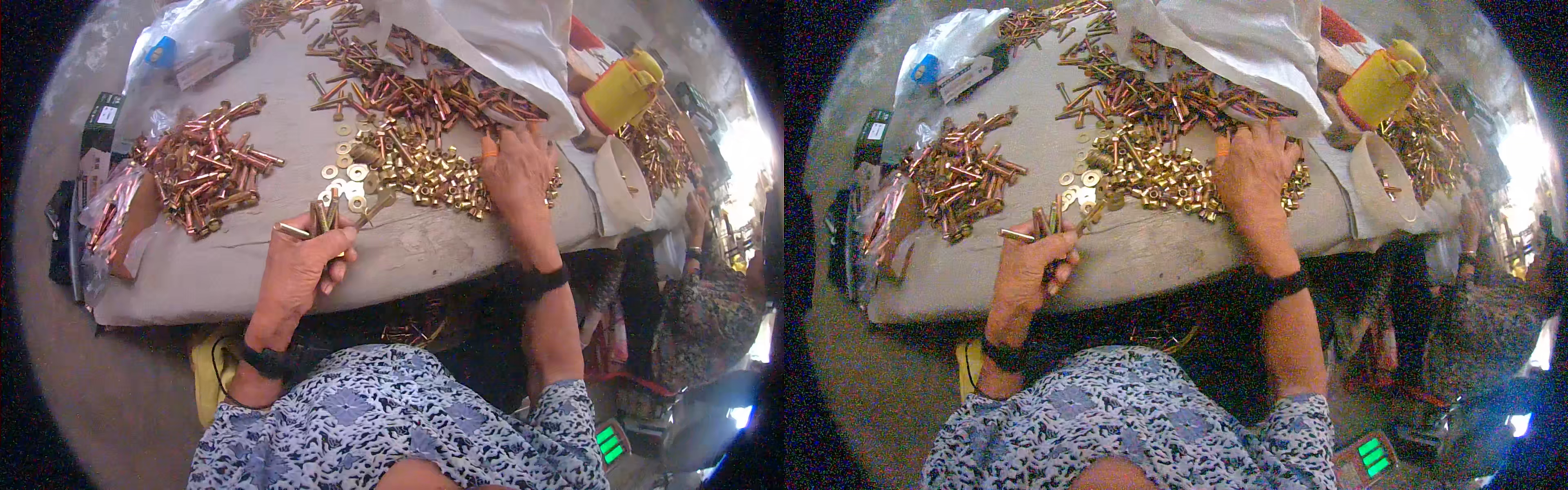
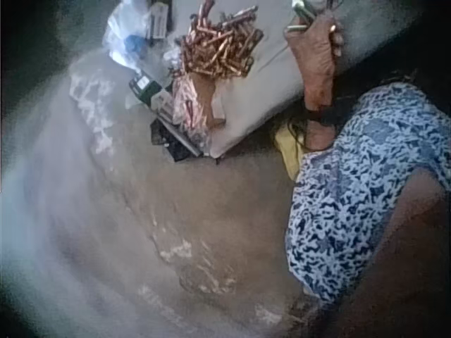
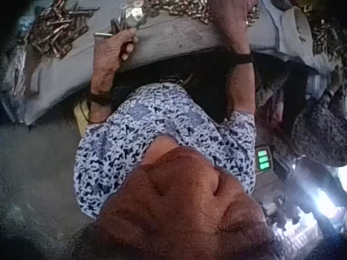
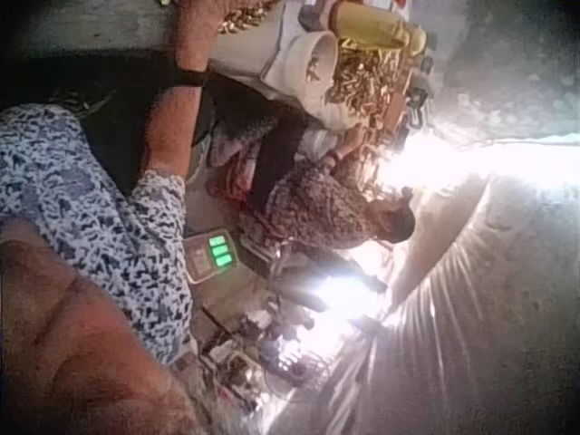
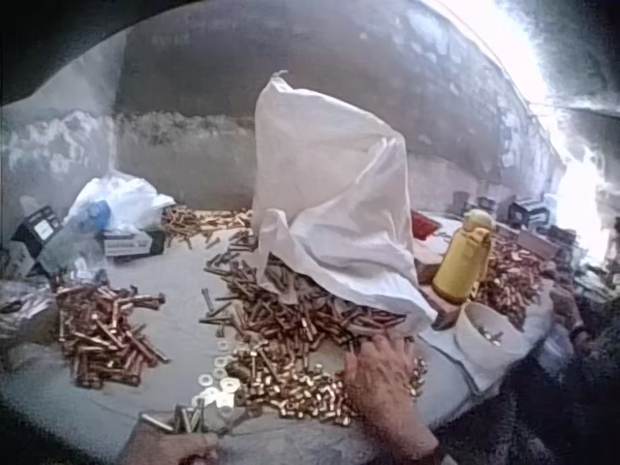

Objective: Manually placing washers onto metal screws and sorting them at a workbench.

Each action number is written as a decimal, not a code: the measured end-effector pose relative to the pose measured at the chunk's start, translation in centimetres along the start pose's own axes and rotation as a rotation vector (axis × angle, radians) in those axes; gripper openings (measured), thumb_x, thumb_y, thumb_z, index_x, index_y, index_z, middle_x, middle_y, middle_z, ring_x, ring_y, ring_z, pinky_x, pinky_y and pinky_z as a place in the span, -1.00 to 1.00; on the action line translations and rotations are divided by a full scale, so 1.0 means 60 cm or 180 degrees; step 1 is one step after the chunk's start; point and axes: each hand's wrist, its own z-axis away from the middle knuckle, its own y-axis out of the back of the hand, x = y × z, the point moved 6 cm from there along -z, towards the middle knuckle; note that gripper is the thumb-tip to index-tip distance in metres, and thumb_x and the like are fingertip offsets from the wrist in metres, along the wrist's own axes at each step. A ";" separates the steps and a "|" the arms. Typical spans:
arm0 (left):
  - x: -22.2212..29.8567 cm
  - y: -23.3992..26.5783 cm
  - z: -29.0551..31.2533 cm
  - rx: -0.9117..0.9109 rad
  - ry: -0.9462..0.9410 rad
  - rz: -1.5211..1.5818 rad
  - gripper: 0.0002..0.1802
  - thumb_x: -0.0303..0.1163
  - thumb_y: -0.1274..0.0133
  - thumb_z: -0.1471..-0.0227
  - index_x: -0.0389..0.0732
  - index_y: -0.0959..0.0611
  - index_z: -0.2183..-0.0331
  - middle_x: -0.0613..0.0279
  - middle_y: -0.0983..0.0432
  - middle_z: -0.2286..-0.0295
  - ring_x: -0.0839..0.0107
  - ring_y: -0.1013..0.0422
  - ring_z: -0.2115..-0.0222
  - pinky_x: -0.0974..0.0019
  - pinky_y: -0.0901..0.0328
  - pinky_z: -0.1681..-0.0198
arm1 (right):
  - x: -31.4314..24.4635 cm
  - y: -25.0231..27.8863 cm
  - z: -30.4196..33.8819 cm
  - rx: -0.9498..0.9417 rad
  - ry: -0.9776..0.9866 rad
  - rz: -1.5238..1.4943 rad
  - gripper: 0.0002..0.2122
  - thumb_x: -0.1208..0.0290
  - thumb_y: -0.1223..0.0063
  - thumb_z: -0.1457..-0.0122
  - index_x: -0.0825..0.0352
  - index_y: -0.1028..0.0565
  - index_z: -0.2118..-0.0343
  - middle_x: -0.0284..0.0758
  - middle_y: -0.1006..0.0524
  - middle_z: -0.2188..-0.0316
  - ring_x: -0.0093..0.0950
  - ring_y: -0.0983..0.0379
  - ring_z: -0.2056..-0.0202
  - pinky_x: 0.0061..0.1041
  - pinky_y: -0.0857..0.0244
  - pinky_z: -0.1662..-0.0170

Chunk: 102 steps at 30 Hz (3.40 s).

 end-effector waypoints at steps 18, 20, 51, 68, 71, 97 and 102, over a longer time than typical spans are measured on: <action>0.006 -0.006 0.005 -0.0056 -0.0020 -0.0163 -0.83 -0.39 -0.08 0.14 -0.27 -0.50 0.45 0.27 -0.41 0.69 0.65 -0.23 0.81 0.57 -0.07 0.85 | 0.015 -0.045 -0.010 -0.0290 -0.0069 -0.0525 -0.87 0.39 -0.05 0.15 0.29 -0.49 0.51 -0.24 -0.47 0.36 -0.18 -0.29 0.13 -0.12 -0.08 0.17; 0.008 -0.008 0.007 -0.0065 -0.0029 -0.0222 -0.80 -0.35 -0.09 0.15 -0.25 -0.50 0.44 0.28 -0.41 0.69 0.65 -0.22 0.81 0.57 -0.06 0.85 | 0.023 -0.042 -0.008 0.0065 -0.0074 -0.0801 -0.86 0.40 -0.06 0.17 0.28 -0.48 0.48 -0.23 -0.47 0.40 -0.18 -0.32 0.16 -0.15 -0.10 0.18; 0.010 -0.015 0.013 0.0036 -0.0270 -0.0463 -0.90 -0.45 -0.02 0.12 -0.29 -0.52 0.50 0.33 -0.39 0.71 0.68 -0.23 0.80 0.59 -0.09 0.83 | -0.122 0.074 0.076 -0.0383 0.0875 -0.3217 -0.81 0.67 0.03 0.06 0.34 -0.44 0.33 -0.19 -0.46 0.38 -0.28 -0.43 0.34 -0.44 -0.32 0.30; 0.000 -0.046 0.028 -0.0447 -0.0351 -0.0618 -0.84 -0.36 -0.07 0.04 -0.27 -0.55 0.44 0.38 -0.38 0.70 0.71 -0.22 0.78 0.60 -0.09 0.80 | -0.140 0.076 0.104 -0.1610 -0.0058 -0.4218 -0.86 0.38 -0.05 -0.03 0.37 -0.48 0.44 -0.21 -0.49 0.58 -0.45 -0.43 0.54 -0.50 -0.29 0.44; 0.003 -0.055 0.031 -0.0445 -0.0372 -0.0709 -0.85 -0.37 -0.08 0.06 -0.26 -0.55 0.46 0.39 -0.37 0.72 0.72 -0.20 0.80 0.61 -0.07 0.81 | -0.139 0.065 0.120 -0.2000 -0.0558 -0.4552 -0.85 0.36 -0.06 -0.03 0.36 -0.48 0.44 -0.20 -0.50 0.57 -0.44 -0.43 0.53 -0.48 -0.30 0.44; -0.001 -0.059 0.020 -0.0747 -0.0116 -0.0550 -0.88 -0.42 -0.09 0.09 -0.25 -0.54 0.46 0.42 -0.34 0.72 0.72 -0.21 0.79 0.60 -0.04 0.82 | 0.033 -0.033 0.029 -0.0540 0.0479 -0.0905 -0.31 -0.03 0.01 0.07 0.38 -0.18 -0.05 0.09 -0.23 0.03 0.05 -0.06 -0.03 -0.12 0.01 -0.06; 0.008 -0.053 0.022 -0.0553 -0.0067 -0.0427 -0.87 -0.40 -0.08 0.09 -0.26 -0.54 0.45 0.39 -0.36 0.72 0.71 -0.21 0.80 0.59 -0.04 0.83 | 0.008 -0.039 -0.004 -0.0173 0.0264 -0.1506 -0.42 0.05 -0.01 0.04 0.38 -0.29 0.04 0.00 -0.34 0.13 -0.02 -0.16 0.03 -0.15 -0.06 0.00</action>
